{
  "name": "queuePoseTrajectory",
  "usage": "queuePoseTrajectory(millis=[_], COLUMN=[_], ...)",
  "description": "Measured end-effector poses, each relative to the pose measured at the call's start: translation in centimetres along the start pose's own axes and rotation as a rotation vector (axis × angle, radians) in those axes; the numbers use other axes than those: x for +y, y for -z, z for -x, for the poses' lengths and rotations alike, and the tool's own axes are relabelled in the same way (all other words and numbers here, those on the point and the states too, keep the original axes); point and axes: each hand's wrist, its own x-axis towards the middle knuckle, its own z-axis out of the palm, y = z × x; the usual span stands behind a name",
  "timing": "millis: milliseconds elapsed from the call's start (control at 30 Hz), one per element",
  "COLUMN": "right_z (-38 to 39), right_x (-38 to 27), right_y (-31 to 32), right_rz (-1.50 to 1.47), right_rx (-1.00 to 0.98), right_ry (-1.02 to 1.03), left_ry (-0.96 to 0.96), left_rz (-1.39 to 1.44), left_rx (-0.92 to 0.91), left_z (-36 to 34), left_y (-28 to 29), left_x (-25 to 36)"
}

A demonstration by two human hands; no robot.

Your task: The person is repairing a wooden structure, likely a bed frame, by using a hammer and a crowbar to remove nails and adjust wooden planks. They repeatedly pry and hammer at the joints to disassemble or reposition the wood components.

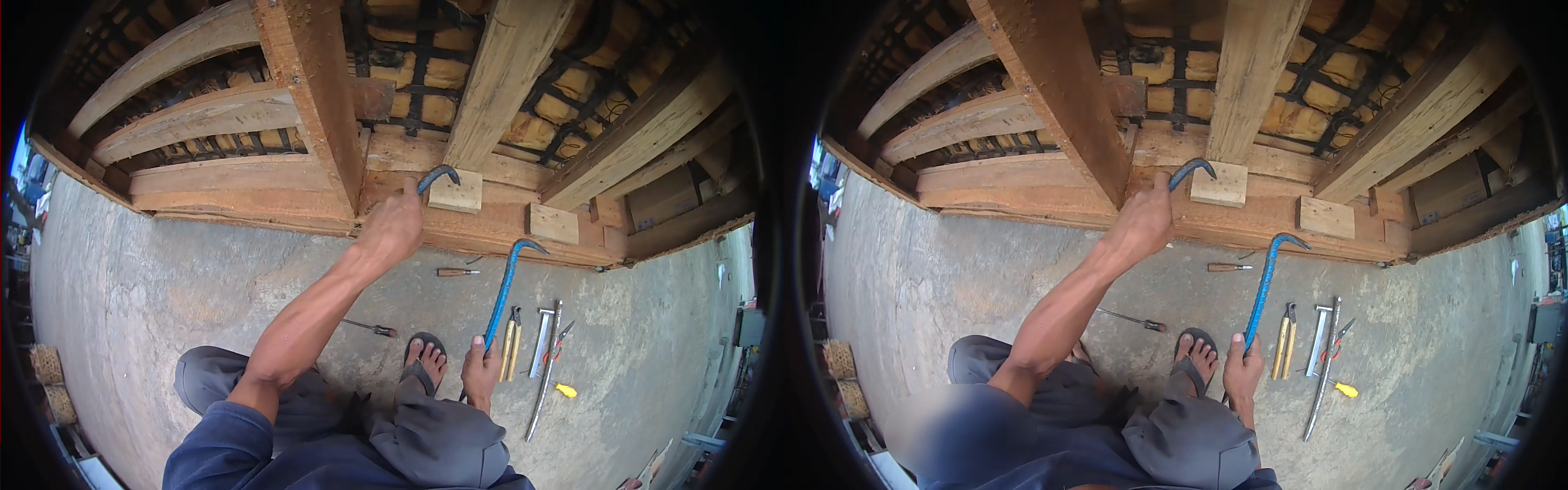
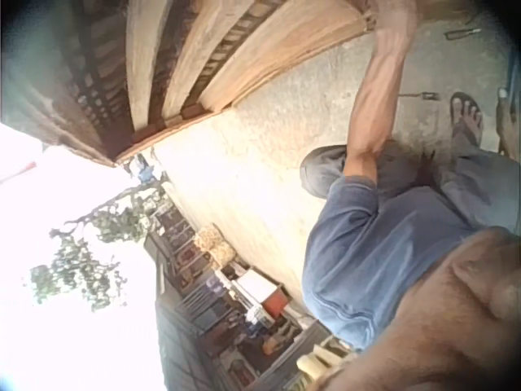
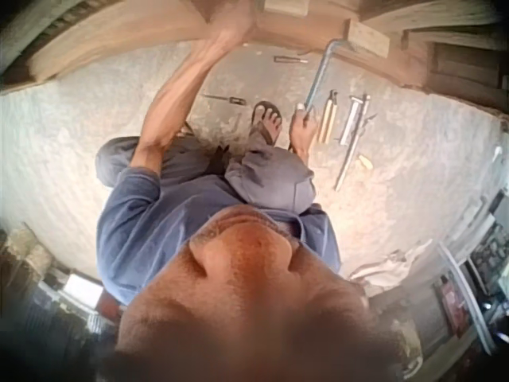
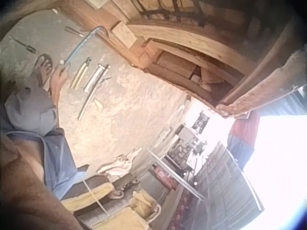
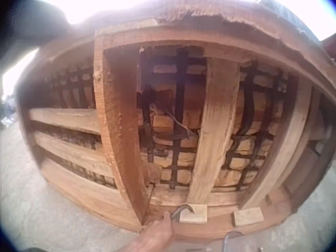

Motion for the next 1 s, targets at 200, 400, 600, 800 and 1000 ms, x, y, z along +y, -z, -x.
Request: queuePoseTrajectory(millis=[200,400,600,800,1000], right_z=[-0.3,-1.5,-2.2,-2.4,-1.8], right_x=[-0.9,-1.6,-1.0,0.0,0.7], right_y=[-1.9,-2.4,-0.8,1.4,2.0], right_rz=[-0.012,0.040,0.042,0.094,0.099], right_rx=[-0.094,-0.220,-0.235,-0.205,-0.170], right_ry=[0.008,0.067,0.100,0.063,0.034], left_ry=[-0.104,-0.212,-0.593,-0.695,-0.669], left_rz=[-0.729,-1.187,-1.355,-1.705,-1.598], left_rx=[-0.138,-0.326,-0.402,-0.384,-0.439], left_z=[-3.4,-8.1,-9.6,-11.0,-13.1], left_y=[5.0,5.2,5.9,4.2,5.1], left_x=[1.3,0.7,-0.4,-0.9,-1.0])
